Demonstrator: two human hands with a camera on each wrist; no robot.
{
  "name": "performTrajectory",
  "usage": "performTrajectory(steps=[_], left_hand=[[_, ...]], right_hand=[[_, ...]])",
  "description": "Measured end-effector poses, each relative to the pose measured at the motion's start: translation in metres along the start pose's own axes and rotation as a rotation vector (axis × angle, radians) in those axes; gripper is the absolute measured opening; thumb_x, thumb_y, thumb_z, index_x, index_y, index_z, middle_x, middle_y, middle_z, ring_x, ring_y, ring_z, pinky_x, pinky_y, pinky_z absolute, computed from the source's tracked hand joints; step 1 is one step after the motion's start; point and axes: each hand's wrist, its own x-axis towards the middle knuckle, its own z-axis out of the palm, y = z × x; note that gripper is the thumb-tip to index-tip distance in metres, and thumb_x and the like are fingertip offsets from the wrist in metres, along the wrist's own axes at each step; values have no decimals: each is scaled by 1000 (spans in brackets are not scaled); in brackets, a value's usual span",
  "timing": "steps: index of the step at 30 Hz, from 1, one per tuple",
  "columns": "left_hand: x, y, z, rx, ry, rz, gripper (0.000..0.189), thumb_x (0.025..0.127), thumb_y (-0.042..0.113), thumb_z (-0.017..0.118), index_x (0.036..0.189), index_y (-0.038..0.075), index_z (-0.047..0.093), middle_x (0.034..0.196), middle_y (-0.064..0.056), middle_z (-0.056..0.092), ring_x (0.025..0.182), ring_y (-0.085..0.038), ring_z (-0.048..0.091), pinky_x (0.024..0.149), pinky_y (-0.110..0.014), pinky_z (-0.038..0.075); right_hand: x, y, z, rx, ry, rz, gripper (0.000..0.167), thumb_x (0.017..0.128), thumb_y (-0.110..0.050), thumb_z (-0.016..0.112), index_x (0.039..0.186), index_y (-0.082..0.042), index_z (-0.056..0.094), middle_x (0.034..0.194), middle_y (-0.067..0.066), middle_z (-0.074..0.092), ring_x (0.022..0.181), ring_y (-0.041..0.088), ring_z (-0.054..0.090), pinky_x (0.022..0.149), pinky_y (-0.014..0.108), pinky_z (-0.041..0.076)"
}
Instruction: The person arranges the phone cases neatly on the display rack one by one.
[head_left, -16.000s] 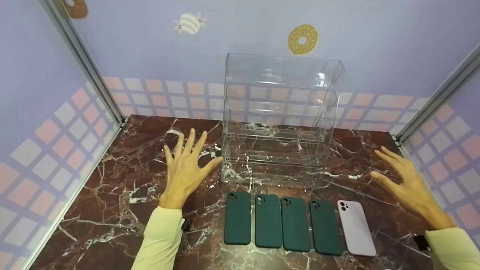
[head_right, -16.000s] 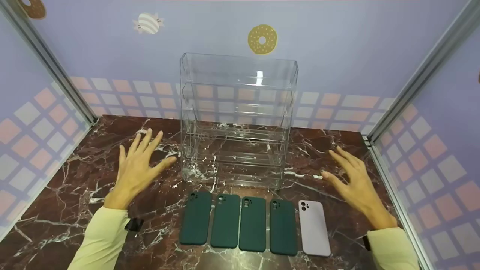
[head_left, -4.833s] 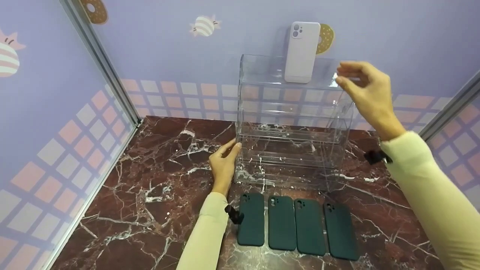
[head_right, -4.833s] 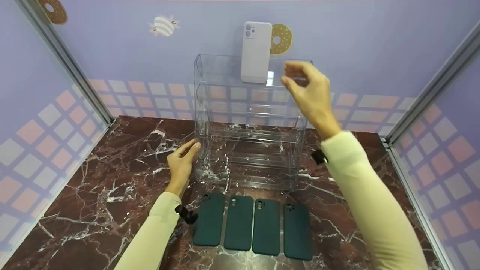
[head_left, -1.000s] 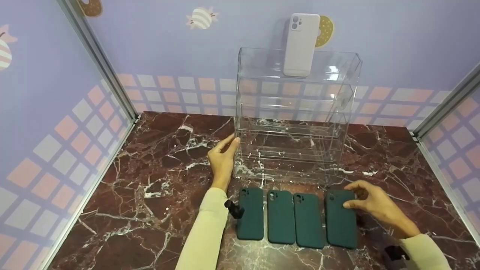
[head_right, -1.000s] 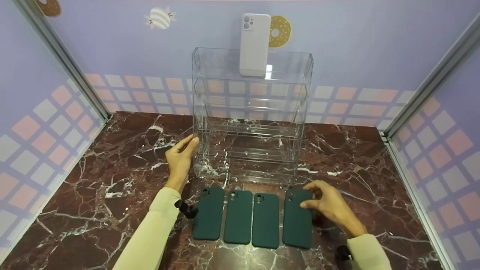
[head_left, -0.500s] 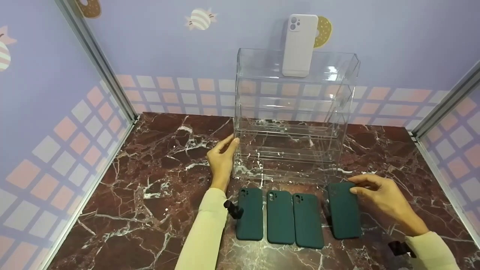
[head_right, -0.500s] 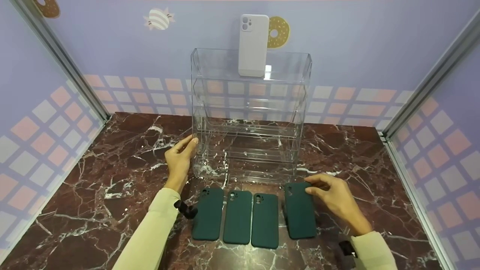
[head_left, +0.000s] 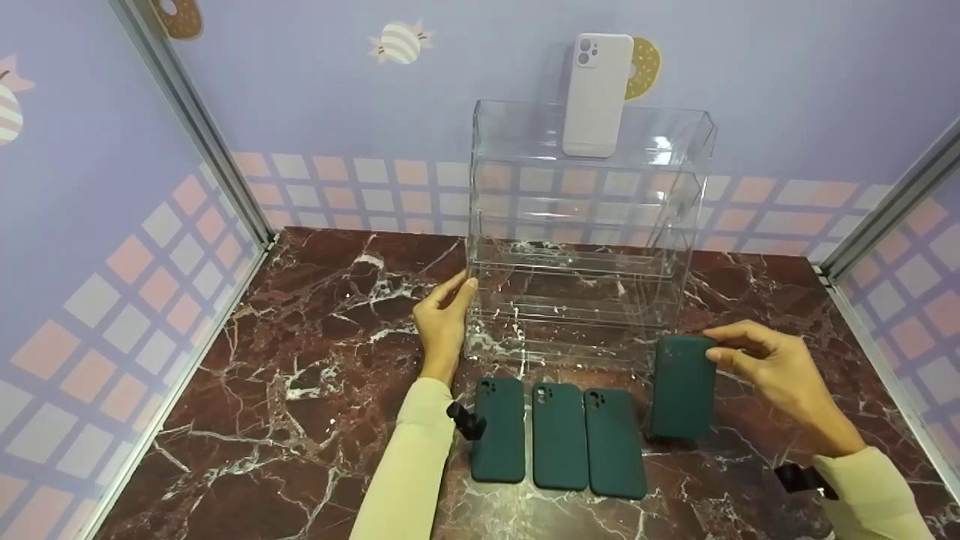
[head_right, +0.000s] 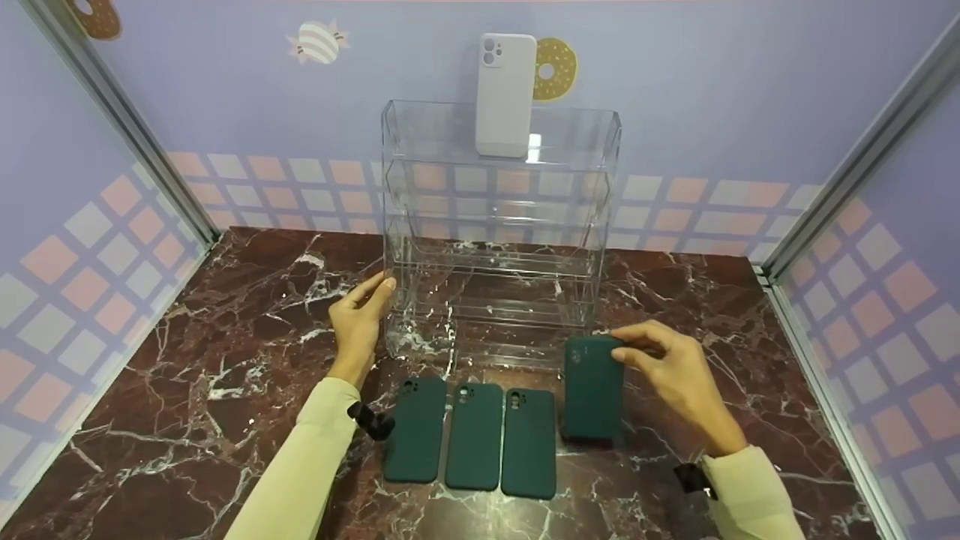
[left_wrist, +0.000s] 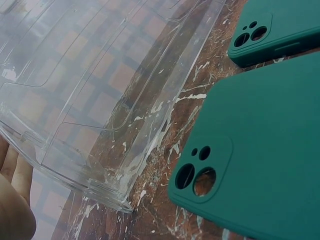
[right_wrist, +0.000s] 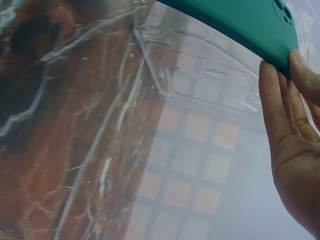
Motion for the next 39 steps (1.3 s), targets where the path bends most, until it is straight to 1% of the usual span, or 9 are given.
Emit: performTrajectory(steps=[4,8,10,13,16,22,26,34,39], left_hand=[[0,1,0,20,4,-1,24,92,14,86,115,6,83,105,-7,80,90,-17,75,78,-25,57],[-1,1,0,-2,-2,-1,24,93,13,85,116,6,83,104,-8,80,90,-18,75,78,-25,57],[-1,1,0,-13,-4,-1,24,93,12,85,116,6,83,103,-8,80,90,-18,74,77,-25,57],[-1,0,0,-12,0,0,23,93,12,85,115,5,83,102,-8,80,89,-17,74,77,-25,56],[0,0,0,-11,7,0,23,92,12,86,115,5,83,103,-8,80,89,-16,74,78,-24,56],[1,-1,1,-19,14,14,23,92,11,86,113,3,83,106,-11,80,89,-14,74,79,-23,57],[1,0,2,-14,16,24,23,91,11,86,112,3,83,104,-11,80,87,-14,74,78,-23,57],[0,1,0,14,12,14,24,92,14,86,114,6,83,104,-7,81,86,-15,73,77,-24,55],[-1,2,0,1,-8,15,25,93,13,85,117,4,82,105,-9,80,89,-15,74,78,-24,57]], right_hand=[[10,-10,-1,36,33,7,25,95,2,78,120,0,78,98,7,79,81,9,76,66,24,60],[25,-18,0,36,91,-35,25,92,6,80,116,2,79,97,7,80,79,7,75,66,19,58],[33,-22,1,68,107,-54,25,90,9,80,115,4,78,97,10,79,79,7,76,66,20,59],[47,-29,1,94,131,-79,26,88,12,80,114,6,78,95,11,79,75,7,75,61,20,58],[61,-36,-2,102,155,-87,27,87,13,80,113,8,77,97,8,79,75,5,74,61,19,58],[88,-52,-7,162,172,-50,28,89,10,80,117,12,73,99,-3,79,81,6,75,72,22,60],[106,-64,-10,169,176,-68,28,90,10,79,118,13,72,98,-5,79,80,8,75,73,23,60],[141,-87,-17,226,184,-65,28,92,9,78,120,6,74,103,3,79,86,12,76,78,21,59],[163,-103,-17,348,217,-71,26,89,10,80,115,5,77,102,7,80,85,15,76,81,24,60]])
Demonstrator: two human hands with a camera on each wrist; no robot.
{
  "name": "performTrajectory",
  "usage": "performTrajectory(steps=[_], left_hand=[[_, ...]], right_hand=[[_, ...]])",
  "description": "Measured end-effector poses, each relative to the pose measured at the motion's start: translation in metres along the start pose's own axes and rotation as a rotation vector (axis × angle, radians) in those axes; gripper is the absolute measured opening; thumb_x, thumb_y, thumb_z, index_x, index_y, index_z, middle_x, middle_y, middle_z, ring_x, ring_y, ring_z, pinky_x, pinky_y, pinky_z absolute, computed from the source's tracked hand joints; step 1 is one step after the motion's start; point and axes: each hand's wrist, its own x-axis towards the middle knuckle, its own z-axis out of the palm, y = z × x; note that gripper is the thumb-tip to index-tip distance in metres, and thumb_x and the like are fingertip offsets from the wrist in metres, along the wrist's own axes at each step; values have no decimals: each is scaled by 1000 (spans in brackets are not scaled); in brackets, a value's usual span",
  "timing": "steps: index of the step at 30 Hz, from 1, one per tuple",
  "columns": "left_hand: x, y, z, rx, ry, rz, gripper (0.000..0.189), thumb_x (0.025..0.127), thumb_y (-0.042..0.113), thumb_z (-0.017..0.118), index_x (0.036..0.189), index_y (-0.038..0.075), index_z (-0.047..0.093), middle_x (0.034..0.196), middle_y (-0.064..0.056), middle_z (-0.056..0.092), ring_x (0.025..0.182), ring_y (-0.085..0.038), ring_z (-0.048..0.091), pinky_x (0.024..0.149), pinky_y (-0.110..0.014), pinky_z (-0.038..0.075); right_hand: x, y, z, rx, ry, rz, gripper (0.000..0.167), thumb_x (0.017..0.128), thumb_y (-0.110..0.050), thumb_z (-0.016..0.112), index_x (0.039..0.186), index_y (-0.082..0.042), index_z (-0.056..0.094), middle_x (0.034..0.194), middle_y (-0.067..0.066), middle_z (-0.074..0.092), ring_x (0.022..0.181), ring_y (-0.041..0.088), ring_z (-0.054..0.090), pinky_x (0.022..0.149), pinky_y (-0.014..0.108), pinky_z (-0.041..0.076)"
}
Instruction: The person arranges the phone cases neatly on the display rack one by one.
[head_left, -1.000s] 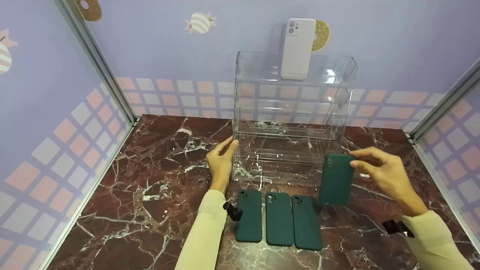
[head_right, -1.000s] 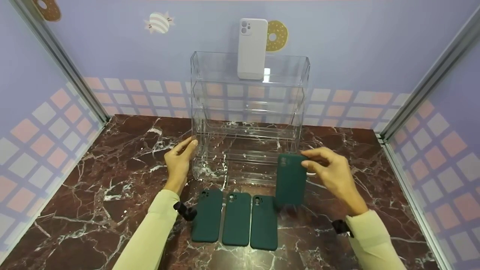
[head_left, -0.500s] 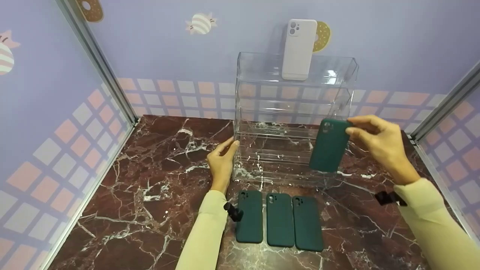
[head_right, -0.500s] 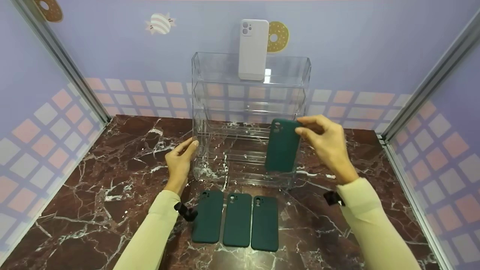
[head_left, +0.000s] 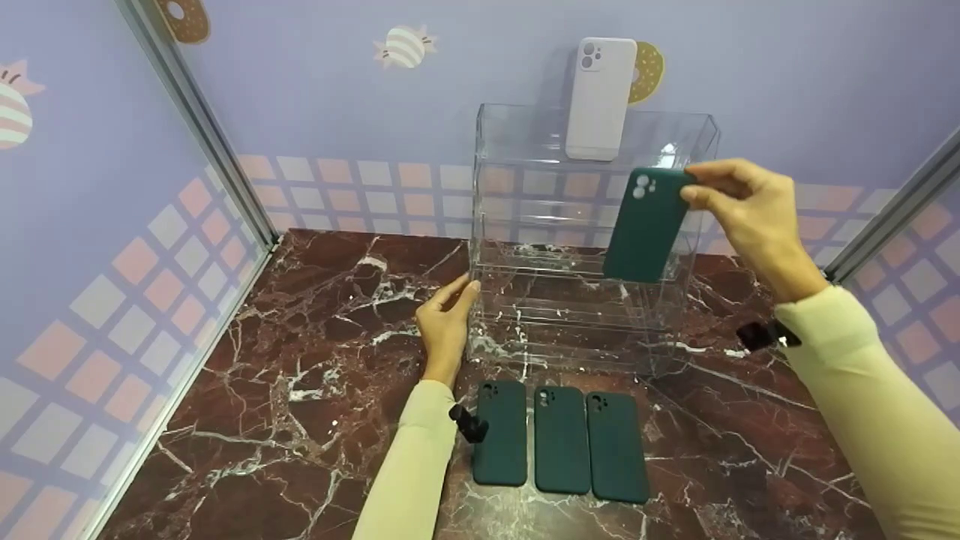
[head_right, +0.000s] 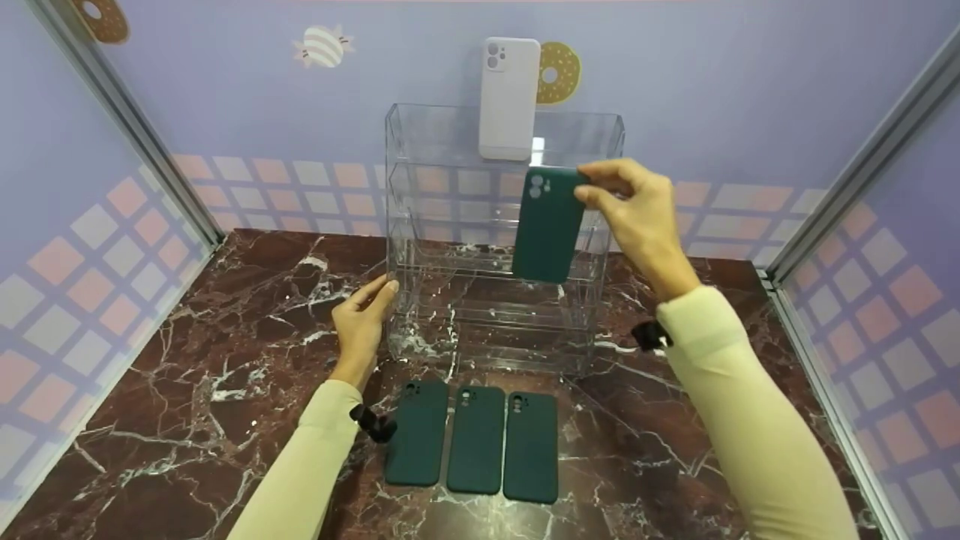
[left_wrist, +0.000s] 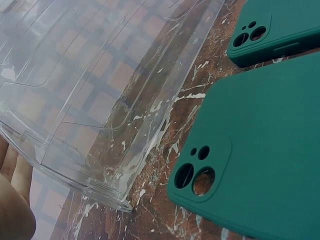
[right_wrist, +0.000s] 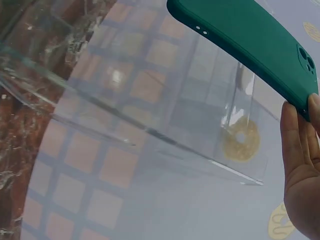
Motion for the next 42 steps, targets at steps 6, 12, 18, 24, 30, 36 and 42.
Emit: performTrajectory(steps=[6,12,18,24,30,36,42], left_hand=[[-3,7,3,-10,8,-6,27,93,11,84,117,0,81,107,-14,79,87,-10,73,78,-22,56],[-1,3,4,17,14,-7,25,92,14,86,115,4,83,107,-10,80,91,-14,74,80,-24,56],[-1,2,5,26,19,-12,24,92,15,86,114,6,83,107,-8,80,92,-16,74,81,-25,56],[-2,2,6,35,20,-20,25,92,16,86,115,6,83,105,-8,80,91,-16,74,81,-25,56],[-2,1,6,39,8,-6,25,93,16,85,116,6,83,107,-8,80,91,-16,73,79,-24,56],[-2,0,7,27,10,-3,24,92,15,86,115,5,83,104,-8,80,88,-15,74,78,-24,56],[-2,0,6,9,16,-11,24,92,14,86,114,5,83,103,-8,80,87,-14,73,78,-24,56]], right_hand=[[24,-10,7,89,33,-15,24,87,11,82,111,5,78,99,8,80,83,16,76,79,24,60],[46,-18,13,70,56,0,25,87,10,84,111,4,79,97,8,80,84,17,76,79,25,60],[68,-25,19,12,56,31,26,88,8,84,112,2,79,98,5,79,85,16,75,80,24,60],[84,-30,26,-3,44,78,26,89,5,84,113,0,79,97,5,78,82,16,76,79,22,60],[96,-31,32,38,42,80,25,88,7,83,112,1,79,98,7,77,82,17,77,80,22,60],[103,-27,35,49,43,94,25,89,9,81,112,0,79,100,7,75,84,17,77,82,24,60],[106,-22,40,30,31,112,25,91,9,80,114,0,79,102,6,73,86,17,77,83,24,60]])
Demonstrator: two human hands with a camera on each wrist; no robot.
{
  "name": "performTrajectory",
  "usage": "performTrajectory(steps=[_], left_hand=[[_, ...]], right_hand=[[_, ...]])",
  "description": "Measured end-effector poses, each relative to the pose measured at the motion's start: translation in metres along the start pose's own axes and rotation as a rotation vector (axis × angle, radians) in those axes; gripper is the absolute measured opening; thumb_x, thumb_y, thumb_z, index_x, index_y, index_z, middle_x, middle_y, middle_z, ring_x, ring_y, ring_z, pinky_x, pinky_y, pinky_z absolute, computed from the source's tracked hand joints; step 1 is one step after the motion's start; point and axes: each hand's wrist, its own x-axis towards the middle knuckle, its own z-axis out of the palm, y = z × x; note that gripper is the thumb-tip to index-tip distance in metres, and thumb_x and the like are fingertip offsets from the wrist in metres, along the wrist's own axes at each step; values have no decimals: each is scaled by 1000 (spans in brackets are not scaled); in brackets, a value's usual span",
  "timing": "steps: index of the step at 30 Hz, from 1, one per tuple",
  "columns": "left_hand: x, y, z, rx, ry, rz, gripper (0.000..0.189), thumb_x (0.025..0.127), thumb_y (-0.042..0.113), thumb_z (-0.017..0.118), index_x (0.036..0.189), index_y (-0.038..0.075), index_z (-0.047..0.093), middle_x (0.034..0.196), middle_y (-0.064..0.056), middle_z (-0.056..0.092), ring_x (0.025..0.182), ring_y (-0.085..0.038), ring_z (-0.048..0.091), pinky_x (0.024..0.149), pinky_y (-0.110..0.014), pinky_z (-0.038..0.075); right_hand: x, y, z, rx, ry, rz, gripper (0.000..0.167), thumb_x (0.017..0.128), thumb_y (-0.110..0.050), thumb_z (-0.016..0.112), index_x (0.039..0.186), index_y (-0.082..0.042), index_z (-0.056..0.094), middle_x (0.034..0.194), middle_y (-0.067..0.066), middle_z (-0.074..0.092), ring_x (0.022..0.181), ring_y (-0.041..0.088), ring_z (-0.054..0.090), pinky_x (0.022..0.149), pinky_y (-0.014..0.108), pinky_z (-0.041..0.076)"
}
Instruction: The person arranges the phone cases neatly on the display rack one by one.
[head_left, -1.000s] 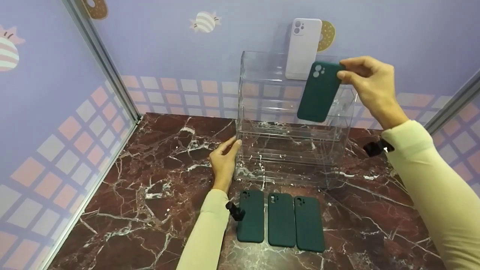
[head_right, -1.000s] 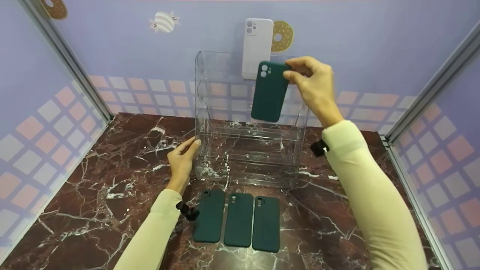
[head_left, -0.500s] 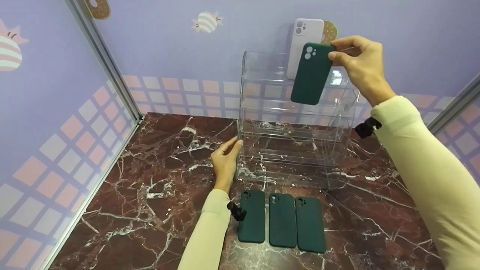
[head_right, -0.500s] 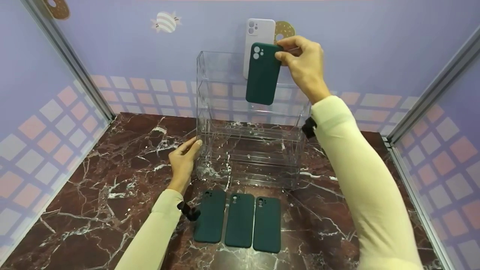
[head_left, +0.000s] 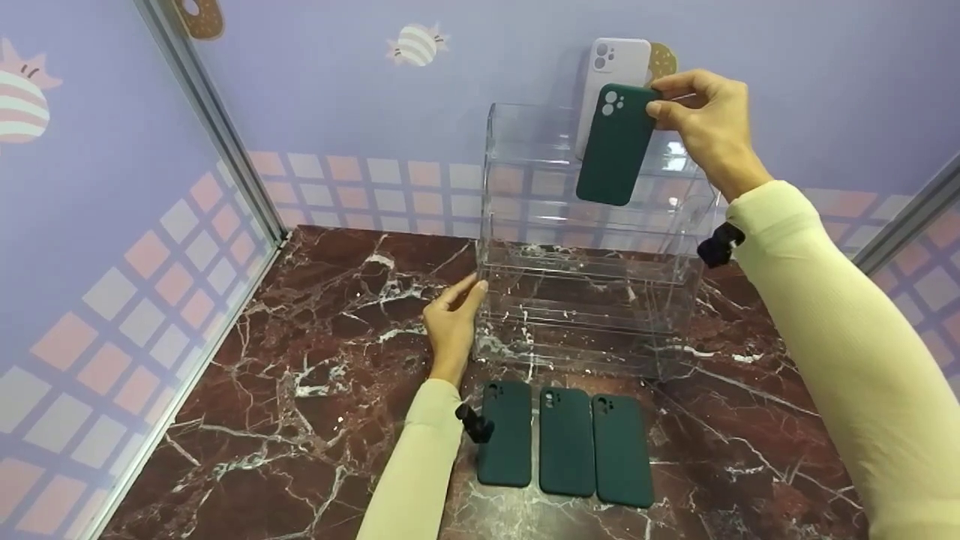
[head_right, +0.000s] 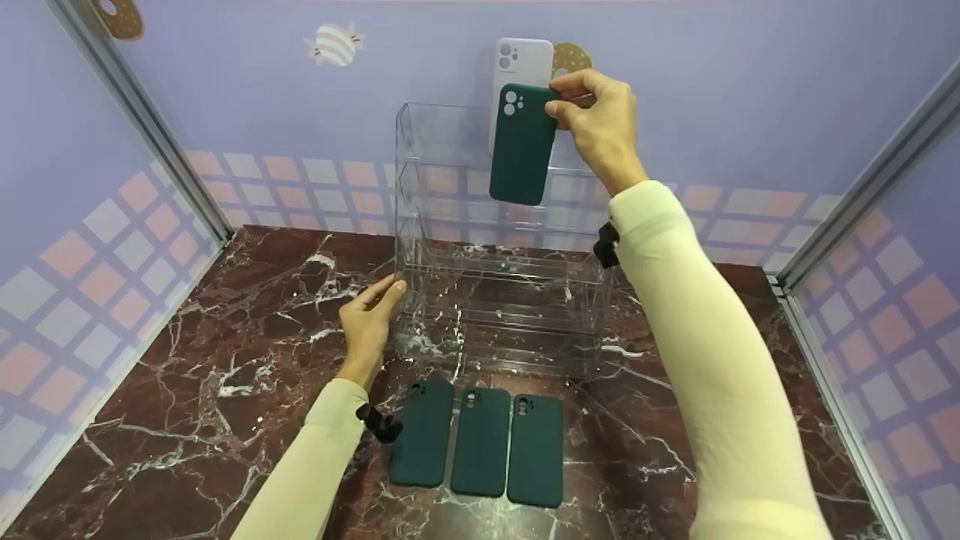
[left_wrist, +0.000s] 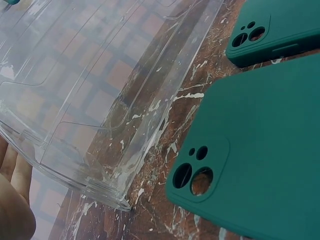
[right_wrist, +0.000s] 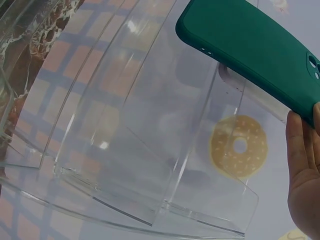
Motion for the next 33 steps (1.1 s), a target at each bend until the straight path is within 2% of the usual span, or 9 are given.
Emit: performTrajectory(steps=[17,26,33], left_hand=[[-1,-1,-1,9,8,6,25,92,16,86,114,5,83,106,-10,80,90,-15,74,80,-24,56],[-2,-1,0,16,-2,12,25,92,16,86,114,5,83,106,-9,80,90,-15,74,80,-25,56],[-1,-1,1,25,-1,14,25,92,16,86,114,6,83,104,-8,80,88,-16,73,77,-25,56]], right_hand=[[0,15,9,-19,-48,35,26,91,6,81,116,0,79,104,6,72,83,16,77,81,24,60],[-1,21,9,-67,-52,69,27,91,1,83,118,-4,79,104,4,74,81,14,77,80,23,60],[0,23,10,-60,-45,72,27,91,0,83,117,-4,80,102,4,73,84,15,76,80,23,60]])
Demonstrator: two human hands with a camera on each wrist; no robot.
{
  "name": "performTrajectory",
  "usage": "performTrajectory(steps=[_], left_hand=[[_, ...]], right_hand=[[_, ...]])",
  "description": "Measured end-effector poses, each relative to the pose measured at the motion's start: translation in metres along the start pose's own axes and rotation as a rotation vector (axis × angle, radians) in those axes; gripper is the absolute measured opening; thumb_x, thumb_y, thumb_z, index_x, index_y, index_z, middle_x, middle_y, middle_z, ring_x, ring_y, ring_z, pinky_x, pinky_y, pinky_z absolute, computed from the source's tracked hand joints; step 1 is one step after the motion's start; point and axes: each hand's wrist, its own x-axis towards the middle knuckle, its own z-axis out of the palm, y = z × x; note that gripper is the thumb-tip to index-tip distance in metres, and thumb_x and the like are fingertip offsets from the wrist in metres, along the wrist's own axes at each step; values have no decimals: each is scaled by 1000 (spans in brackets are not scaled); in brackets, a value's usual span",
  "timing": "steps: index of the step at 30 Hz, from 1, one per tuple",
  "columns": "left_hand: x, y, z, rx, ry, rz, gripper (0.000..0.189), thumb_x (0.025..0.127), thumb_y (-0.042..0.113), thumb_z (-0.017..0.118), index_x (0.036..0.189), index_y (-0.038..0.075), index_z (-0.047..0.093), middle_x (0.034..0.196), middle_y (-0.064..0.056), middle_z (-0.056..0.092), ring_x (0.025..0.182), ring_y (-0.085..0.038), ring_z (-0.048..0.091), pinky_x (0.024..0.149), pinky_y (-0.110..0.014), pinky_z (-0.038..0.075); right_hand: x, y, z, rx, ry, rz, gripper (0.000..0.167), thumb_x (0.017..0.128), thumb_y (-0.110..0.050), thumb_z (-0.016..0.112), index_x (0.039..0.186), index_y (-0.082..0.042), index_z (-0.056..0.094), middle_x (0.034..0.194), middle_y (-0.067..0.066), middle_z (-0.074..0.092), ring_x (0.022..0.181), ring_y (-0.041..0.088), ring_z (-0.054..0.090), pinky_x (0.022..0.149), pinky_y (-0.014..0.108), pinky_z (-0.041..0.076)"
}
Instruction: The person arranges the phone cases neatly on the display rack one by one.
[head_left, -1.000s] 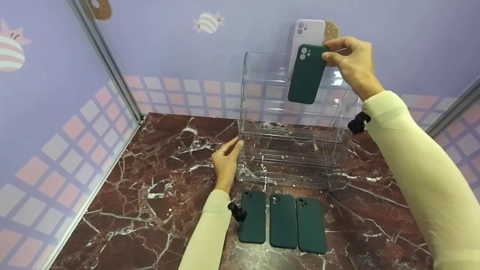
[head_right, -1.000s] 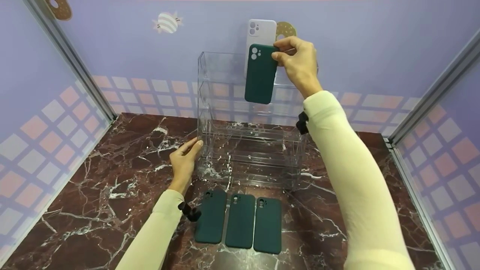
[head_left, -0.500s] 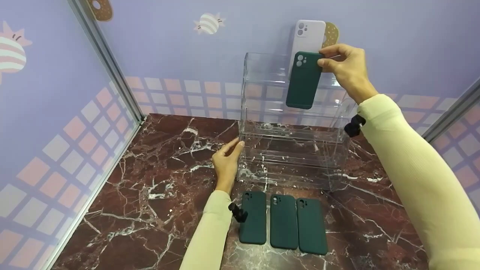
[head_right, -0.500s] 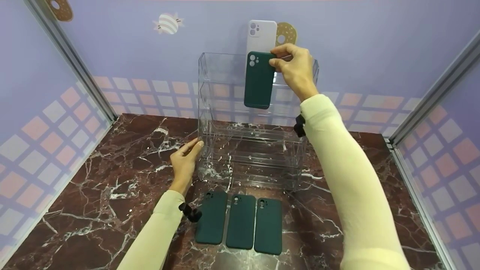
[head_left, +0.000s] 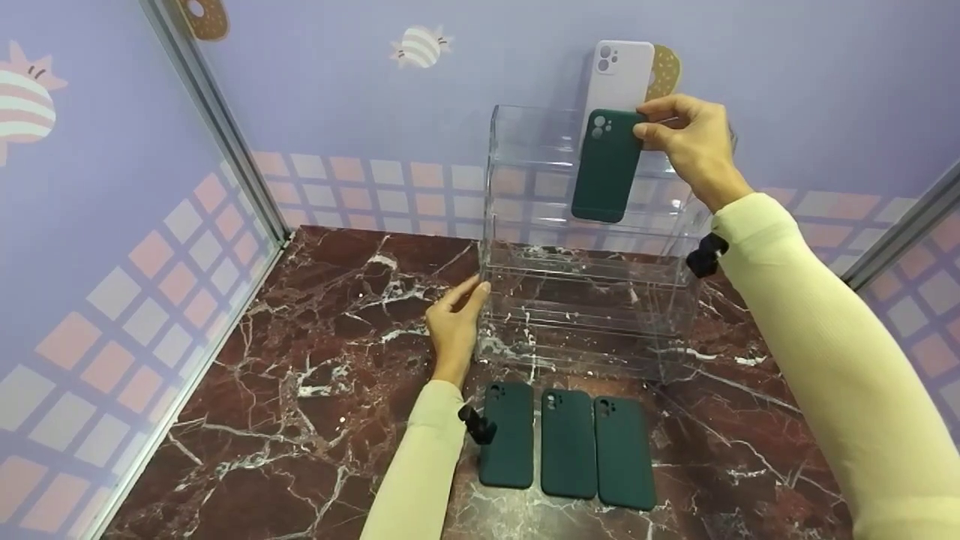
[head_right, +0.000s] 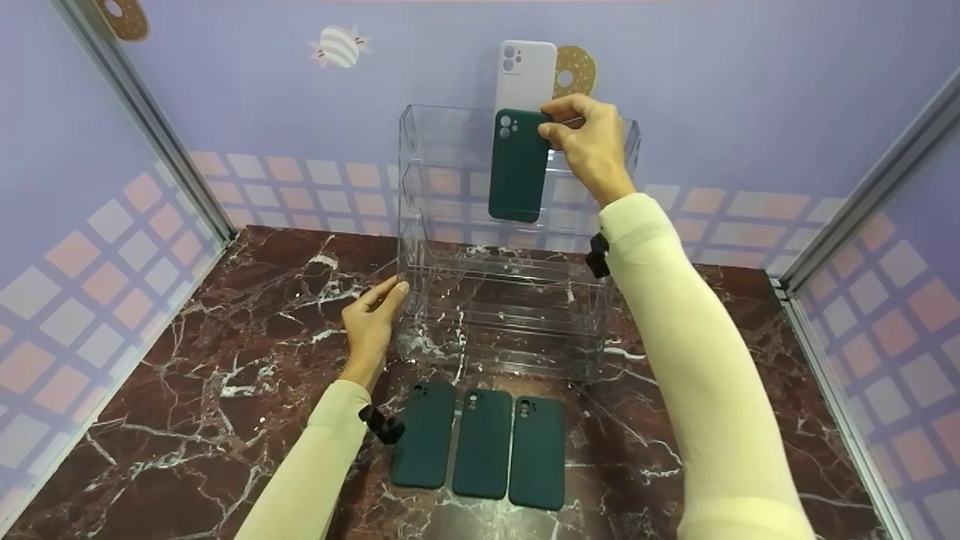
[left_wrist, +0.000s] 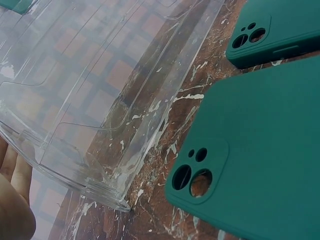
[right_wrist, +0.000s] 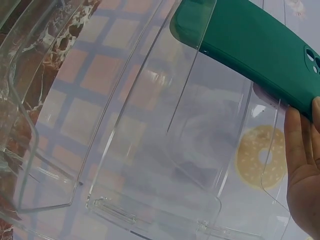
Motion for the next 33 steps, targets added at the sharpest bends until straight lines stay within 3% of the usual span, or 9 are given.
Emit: performTrajectory(steps=[8,17,24,33], left_hand=[[0,-1,-1,22,6,-14,24,92,17,87,113,8,84,106,-5,81,93,-17,75,82,-26,57],[0,0,-1,12,-15,0,28,94,16,85,118,3,81,105,-6,81,93,-19,76,82,-28,58],[0,0,0,13,0,-4,25,93,16,86,115,6,83,105,-6,81,93,-18,75,82,-27,57],[0,0,0,4,4,1,24,92,16,86,114,5,83,104,-7,81,89,-17,75,79,-25,57]], right_hand=[[-1,5,2,-22,-5,-49,28,93,1,81,121,-1,78,101,4,73,89,16,74,81,23,60],[-4,10,3,-60,-3,-96,32,96,1,77,127,-3,77,97,2,72,85,14,72,81,22,59],[-11,14,-7,-56,16,-89,38,97,-3,78,134,-5,73,103,3,74,90,15,74,83,22,58],[-34,17,-19,-26,37,-146,25,96,-5,80,120,-3,78,103,4,77,90,17,74,85,23,58]])
